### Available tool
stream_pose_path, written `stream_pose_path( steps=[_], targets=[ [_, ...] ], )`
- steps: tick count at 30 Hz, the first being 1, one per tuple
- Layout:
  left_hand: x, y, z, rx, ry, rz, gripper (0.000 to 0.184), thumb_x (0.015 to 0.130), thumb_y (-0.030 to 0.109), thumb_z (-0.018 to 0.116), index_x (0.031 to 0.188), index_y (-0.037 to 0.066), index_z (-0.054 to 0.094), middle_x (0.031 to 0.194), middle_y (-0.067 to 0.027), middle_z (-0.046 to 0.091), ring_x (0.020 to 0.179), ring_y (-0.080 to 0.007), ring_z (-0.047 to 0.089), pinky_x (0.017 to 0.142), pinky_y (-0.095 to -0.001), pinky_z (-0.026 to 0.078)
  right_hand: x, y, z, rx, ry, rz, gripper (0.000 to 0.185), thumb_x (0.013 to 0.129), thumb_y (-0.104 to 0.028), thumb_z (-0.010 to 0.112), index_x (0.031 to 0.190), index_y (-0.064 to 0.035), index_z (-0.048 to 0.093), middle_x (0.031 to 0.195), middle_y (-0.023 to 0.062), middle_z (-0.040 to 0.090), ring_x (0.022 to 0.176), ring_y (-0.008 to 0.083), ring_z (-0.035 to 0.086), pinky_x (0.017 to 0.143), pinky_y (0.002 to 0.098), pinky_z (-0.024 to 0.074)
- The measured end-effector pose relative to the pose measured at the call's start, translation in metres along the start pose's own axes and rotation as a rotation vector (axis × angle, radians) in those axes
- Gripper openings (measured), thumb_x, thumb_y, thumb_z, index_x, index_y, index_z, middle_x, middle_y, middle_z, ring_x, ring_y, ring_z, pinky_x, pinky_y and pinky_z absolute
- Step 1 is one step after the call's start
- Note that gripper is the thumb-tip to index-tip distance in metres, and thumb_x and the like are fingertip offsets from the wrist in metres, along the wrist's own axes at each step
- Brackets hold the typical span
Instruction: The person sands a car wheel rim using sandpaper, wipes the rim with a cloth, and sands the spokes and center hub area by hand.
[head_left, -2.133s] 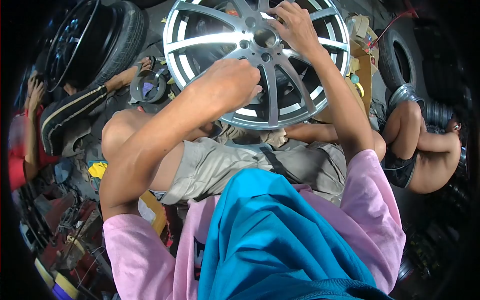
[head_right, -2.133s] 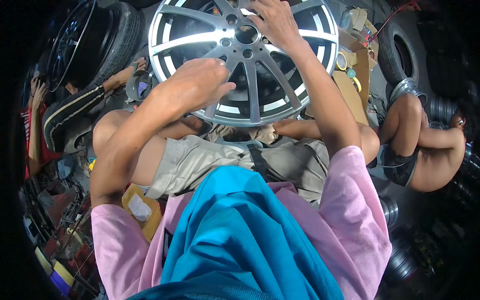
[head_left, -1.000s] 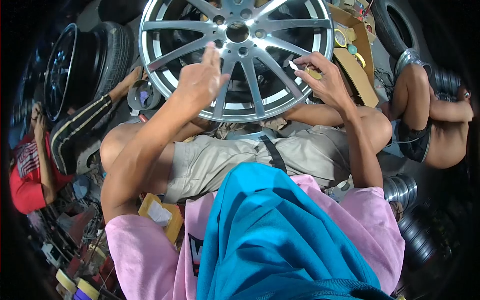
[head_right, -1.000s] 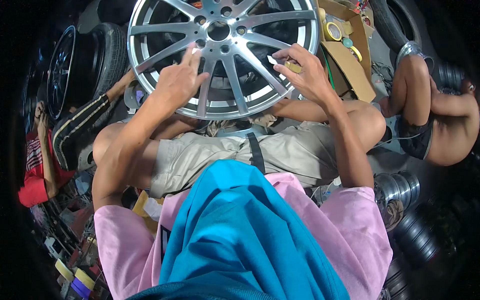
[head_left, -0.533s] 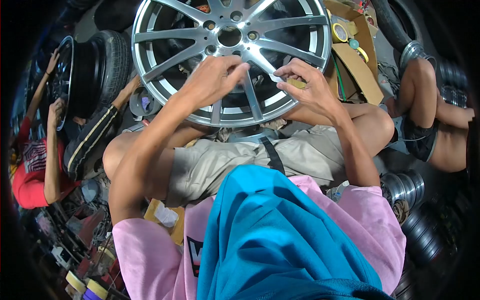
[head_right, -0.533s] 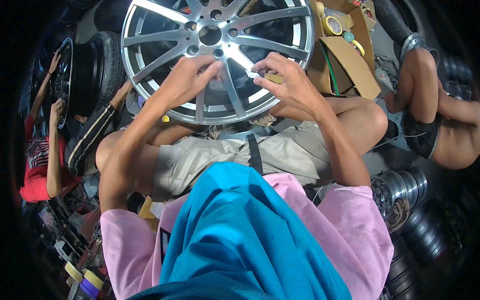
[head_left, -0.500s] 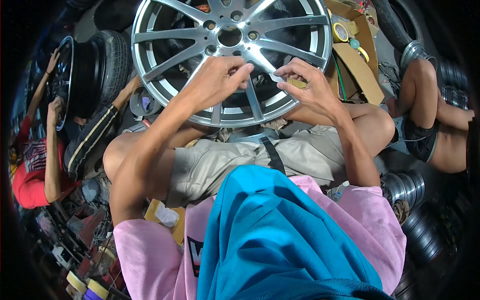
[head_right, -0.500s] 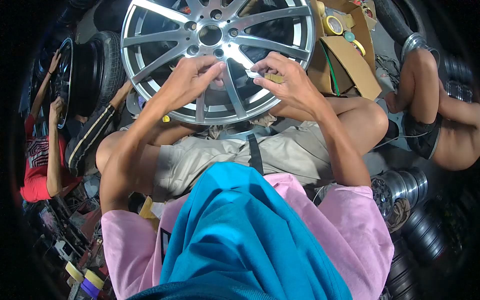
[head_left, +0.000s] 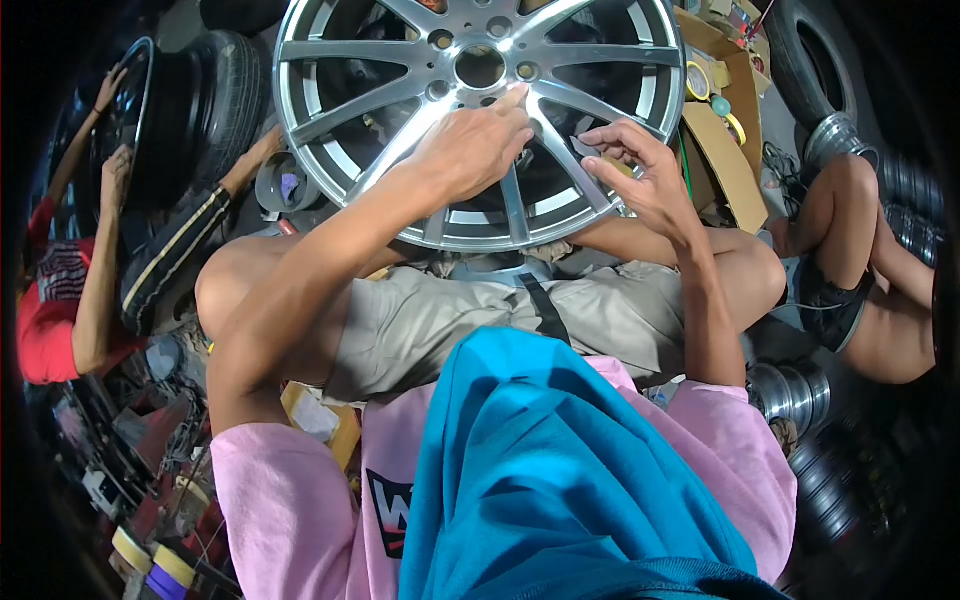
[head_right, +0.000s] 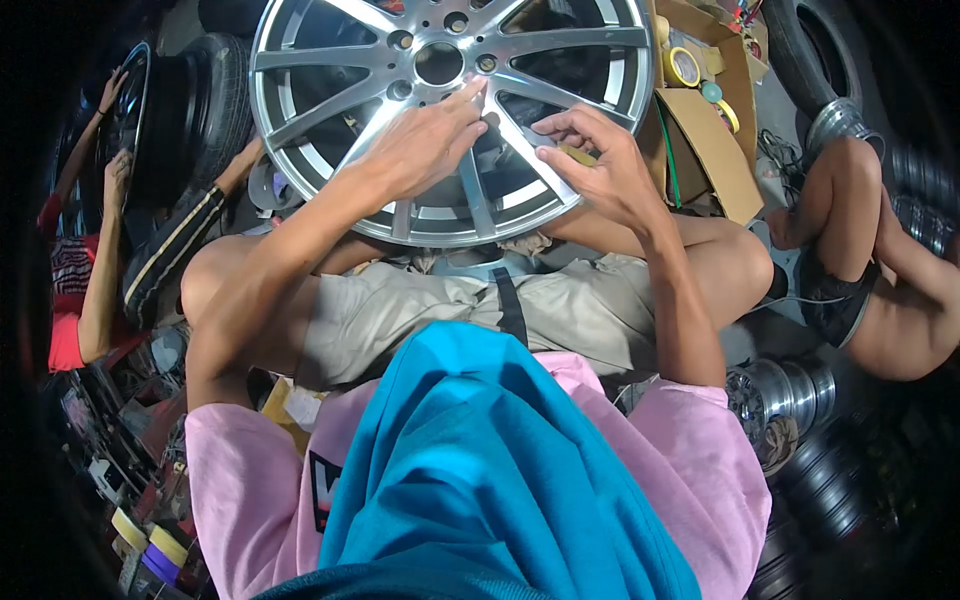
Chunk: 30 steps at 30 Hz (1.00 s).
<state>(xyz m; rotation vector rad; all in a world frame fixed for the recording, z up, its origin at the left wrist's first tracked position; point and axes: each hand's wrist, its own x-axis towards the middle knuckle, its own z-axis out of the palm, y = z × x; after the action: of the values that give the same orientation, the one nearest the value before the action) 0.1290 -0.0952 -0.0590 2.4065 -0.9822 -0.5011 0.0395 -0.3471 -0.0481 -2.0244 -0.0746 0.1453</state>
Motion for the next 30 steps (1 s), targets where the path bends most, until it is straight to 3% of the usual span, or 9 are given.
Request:
stream_pose_path(
  steps=[6,10,12,13,17,22,25,28,30],
  targets=[
    [0.008,-0.024,0.009,0.004,0.165,0.225,0.025,0.107,0.023,0.056,0.116,0.001,0.064,0.153,-0.0222,0.053,0.110,-0.0466,0.066,0.093,-0.0534,0.055,0.005,-0.001,0.002,-0.019,-0.030,0.015,0.029,0.092,-0.007,0.080,0.120,-0.0004,0.074,0.106,0.0028,0.066,0.092,0.0082,0.059,0.086,0.0248,0.0485],
    [0.011,-0.026,-0.010,-0.081,0.086,0.090,0.024,0.106,0.025,0.058,0.111,0.002,0.065,0.152,-0.0218,0.055,0.114,-0.0446,0.066,0.096,-0.0520,0.054,0.008,0.004,0.009,0.021,-0.007,-0.008,0.029,0.091,-0.009,0.081,0.118,-0.0016,0.076,0.104,0.0026,0.068,0.089,0.0091,0.059,0.083,0.0244,0.0492],
    [0.011,-0.031,-0.028,0.075,0.369,0.147,0.026,0.105,0.027,0.061,0.107,0.002,0.065,0.145,-0.0211,0.061,0.107,-0.0436,0.068,0.090,-0.0505,0.055,0.005,0.004,0.010,0.133,0.011,0.018,0.028,0.092,-0.008,0.081,0.119,-0.0008,0.075,0.107,0.0033,0.067,0.091,0.0091,0.060,0.085,0.0253,0.0506],
    [0.012,-0.030,-0.041,0.051,0.419,0.116,0.028,0.104,0.029,0.062,0.103,0.001,0.066,0.120,-0.0209,0.071,0.094,-0.0435,0.070,0.082,-0.0494,0.055,0.004,0.005,0.010,0.130,0.013,0.018,0.028,0.092,-0.008,0.081,0.119,-0.0008,0.075,0.107,0.0033,0.067,0.091,0.0091,0.060,0.085,0.0253,0.0506],
    [-0.013,-0.027,-0.068,0.041,0.287,-0.073,0.029,0.100,0.029,0.067,0.100,0.000,0.070,0.085,-0.0219,0.071,0.088,-0.0442,0.070,0.080,-0.0512,0.055,0.005,0.015,0.018,0.180,0.086,0.037,0.028,0.092,-0.008,0.081,0.118,-0.0001,0.074,0.108,0.0041,0.067,0.091,0.0103,0.063,0.085,0.0270,0.0521],
    [-0.066,0.015,-0.054,0.033,-0.167,0.000,0.030,0.097,0.029,0.071,0.096,0.000,0.075,0.092,-0.0247,0.073,0.093,-0.0430,0.072,0.084,-0.0531,0.057,0.024,-0.012,0.049,-0.270,0.221,-0.032,0.027,0.089,-0.012,0.082,0.113,-0.0012,0.077,0.101,0.0090,0.068,0.086,0.0207,0.068,0.080,0.0326,0.0535],
    [-0.079,0.034,-0.066,-0.003,-0.442,-0.062,0.030,0.096,0.027,0.072,0.094,-0.003,0.074,0.094,-0.0236,0.072,0.095,-0.0416,0.071,0.084,-0.0508,0.056,0.040,-0.019,0.068,-0.500,0.290,-0.108,0.024,0.090,-0.016,0.078,0.111,-0.0037,0.078,0.097,0.0160,0.066,0.088,0.0362,0.068,0.080,0.0432,0.0539],
    [-0.110,0.016,-0.063,-0.013,-0.091,0.126,0.025,0.095,0.024,0.073,0.093,-0.002,0.072,0.096,-0.0212,0.068,0.094,-0.0401,0.070,0.082,-0.0474,0.056,0.050,-0.020,0.079,-0.605,0.328,-0.130,0.025,0.091,-0.016,0.077,0.112,-0.0023,0.078,0.097,0.0157,0.066,0.089,0.0355,0.069,0.080,0.0444,0.0539],
    [-0.116,0.012,-0.066,0.029,-0.113,0.111,0.023,0.095,0.022,0.073,0.094,-0.001,0.071,0.096,-0.0192,0.067,0.093,-0.0385,0.069,0.081,-0.0458,0.056,0.055,-0.026,0.083,-0.631,0.309,-0.094,0.028,0.091,-0.019,0.077,0.114,-0.0025,0.078,0.098,0.0162,0.067,0.089,0.0354,0.069,0.082,0.0431,0.0538]
  ],
)
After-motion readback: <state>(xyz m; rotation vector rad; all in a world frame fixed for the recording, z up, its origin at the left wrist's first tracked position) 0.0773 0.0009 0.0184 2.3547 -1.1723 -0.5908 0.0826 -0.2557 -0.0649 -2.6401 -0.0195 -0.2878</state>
